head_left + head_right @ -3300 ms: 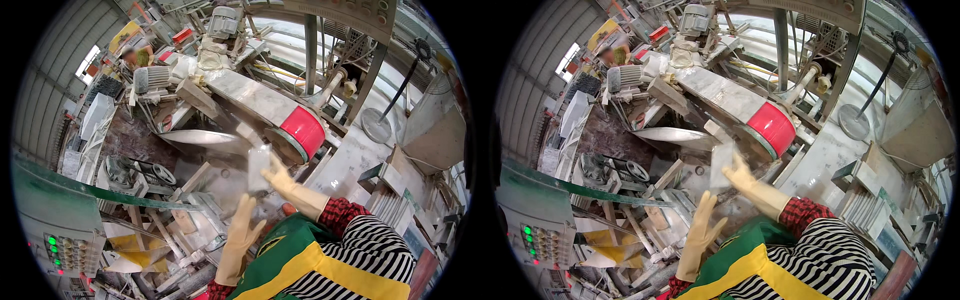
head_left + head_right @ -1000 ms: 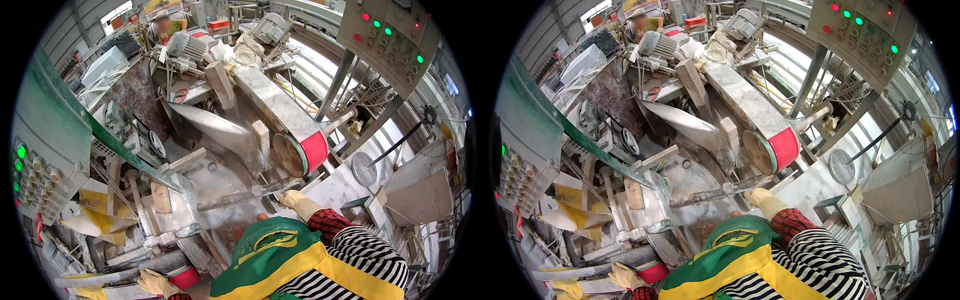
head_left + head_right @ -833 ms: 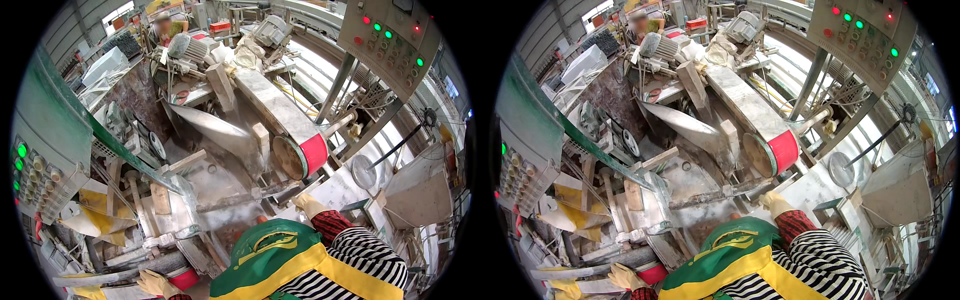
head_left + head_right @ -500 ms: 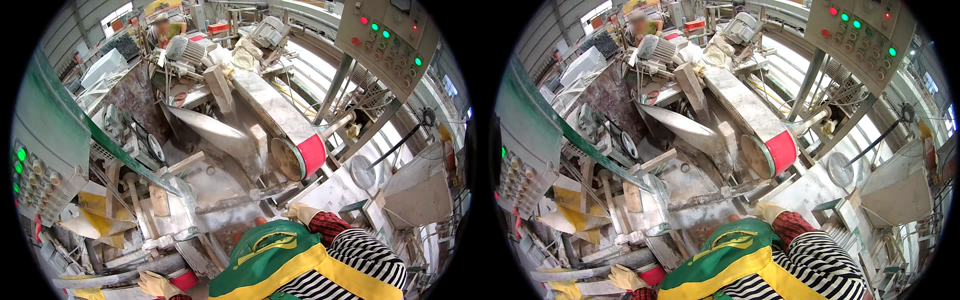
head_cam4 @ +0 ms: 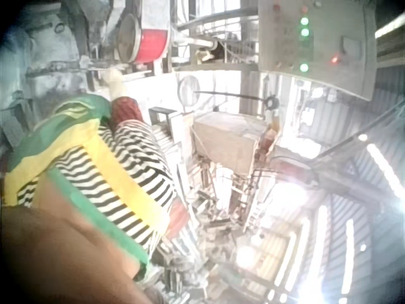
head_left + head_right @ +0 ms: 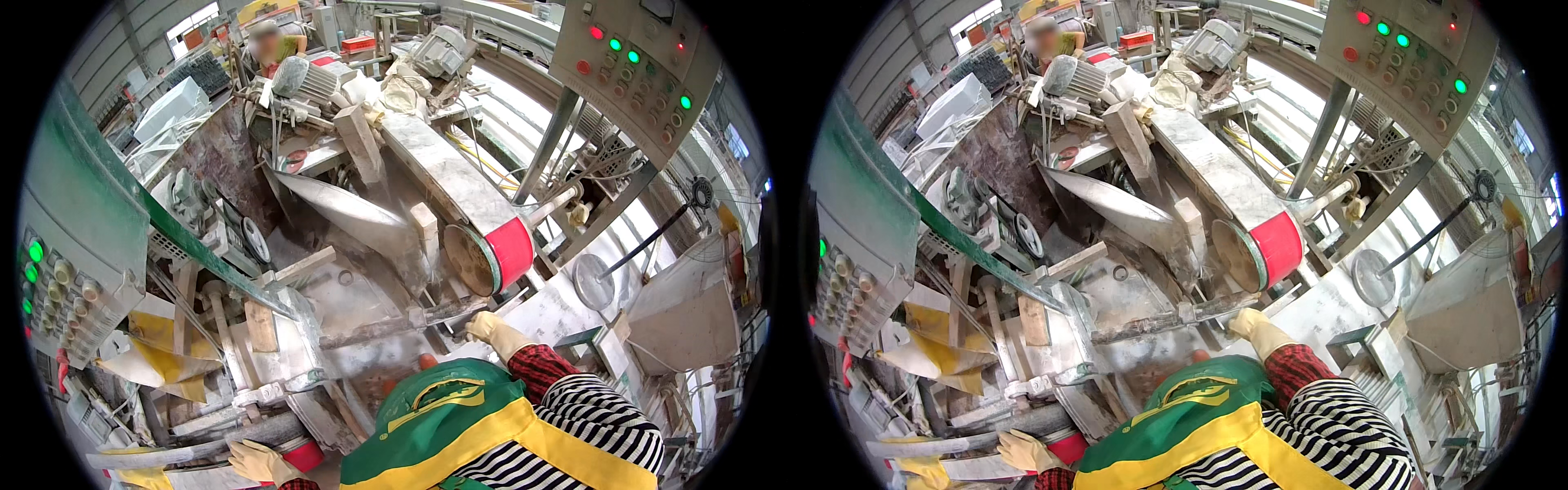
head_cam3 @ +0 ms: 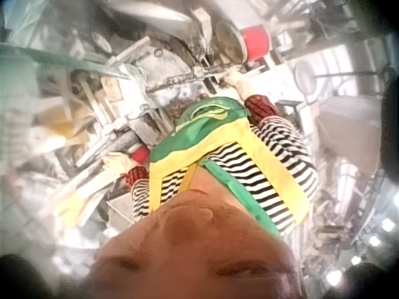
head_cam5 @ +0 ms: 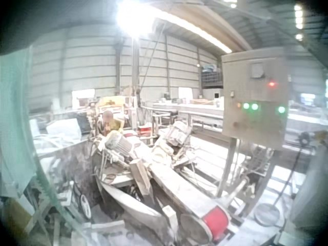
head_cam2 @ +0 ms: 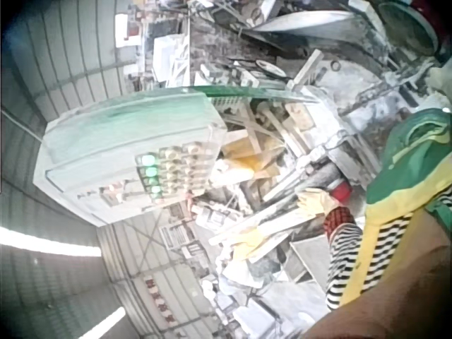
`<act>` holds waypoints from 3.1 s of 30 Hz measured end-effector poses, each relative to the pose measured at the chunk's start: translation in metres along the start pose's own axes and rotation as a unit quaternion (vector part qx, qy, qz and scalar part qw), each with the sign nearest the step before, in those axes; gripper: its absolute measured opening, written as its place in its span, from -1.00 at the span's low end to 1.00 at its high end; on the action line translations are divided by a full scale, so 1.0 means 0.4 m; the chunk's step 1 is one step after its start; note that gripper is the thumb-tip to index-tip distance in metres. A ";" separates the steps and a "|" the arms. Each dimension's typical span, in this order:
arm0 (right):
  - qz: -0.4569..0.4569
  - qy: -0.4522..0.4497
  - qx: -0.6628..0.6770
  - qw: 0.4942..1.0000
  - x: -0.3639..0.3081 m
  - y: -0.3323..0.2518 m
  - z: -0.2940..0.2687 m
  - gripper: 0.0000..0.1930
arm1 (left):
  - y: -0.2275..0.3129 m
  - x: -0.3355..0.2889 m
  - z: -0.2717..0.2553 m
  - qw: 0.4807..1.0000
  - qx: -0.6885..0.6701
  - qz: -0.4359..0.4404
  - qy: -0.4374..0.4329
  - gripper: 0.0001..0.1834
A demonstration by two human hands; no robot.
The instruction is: The person repeatedly picks up rectangular blocks and presses them against a moving sanding belt to smooth their surfaces. The person handles the blocks one at a time, turning them over to sand different faces before moving them aside.
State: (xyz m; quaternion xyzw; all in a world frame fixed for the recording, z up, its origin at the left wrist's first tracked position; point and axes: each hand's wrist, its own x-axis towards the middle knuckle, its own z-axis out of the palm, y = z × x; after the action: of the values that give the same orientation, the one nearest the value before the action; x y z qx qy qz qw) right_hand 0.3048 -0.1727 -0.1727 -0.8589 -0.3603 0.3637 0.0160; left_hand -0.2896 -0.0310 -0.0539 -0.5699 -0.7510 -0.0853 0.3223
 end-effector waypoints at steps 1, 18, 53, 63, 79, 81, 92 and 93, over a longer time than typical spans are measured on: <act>0.031 -0.024 0.025 0.999 -0.012 0.011 -0.012 -0.56 | -0.004 -0.003 0.009 1.000 0.009 -0.002 0.001 -0.58; -0.042 -0.107 0.147 0.982 0.033 -0.014 0.118 -0.58 | 0.015 -0.020 0.020 1.000 0.010 -0.021 -0.011 -0.58; -0.132 -0.106 0.388 0.906 0.054 -0.126 0.164 -0.57 | 0.179 -0.072 -0.109 0.681 -0.649 -0.152 -0.304 -0.17; -0.348 0.047 0.572 0.741 -0.199 -0.523 -0.102 -0.29 | 0.745 0.020 -0.471 0.655 -0.618 0.408 -0.149 -0.28; 0.054 0.530 0.543 0.648 0.246 0.056 -0.338 -0.39 | 0.310 0.026 -0.106 0.728 -0.457 0.175 -0.481 -0.40; 0.085 0.437 0.569 0.691 0.295 0.099 -0.352 -0.20 | 0.251 0.041 -0.108 0.681 -0.490 0.036 -0.543 -0.40; 0.067 0.183 0.286 0.938 0.249 0.156 -0.403 -0.20 | 0.187 -0.005 -0.007 0.647 -0.531 -0.027 -0.546 -0.43; 0.069 0.167 0.269 0.946 0.235 0.139 -0.412 -0.23 | 0.194 -0.007 0.009 0.644 -0.532 -0.024 -0.549 -0.43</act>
State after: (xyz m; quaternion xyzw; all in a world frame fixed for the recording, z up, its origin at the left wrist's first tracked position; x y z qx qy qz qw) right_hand 0.4882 -0.1159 -0.1251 -0.8937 -0.1814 0.2990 0.2811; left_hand -0.2201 -0.0054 -0.0767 -0.5669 -0.6289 -0.1494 -0.5107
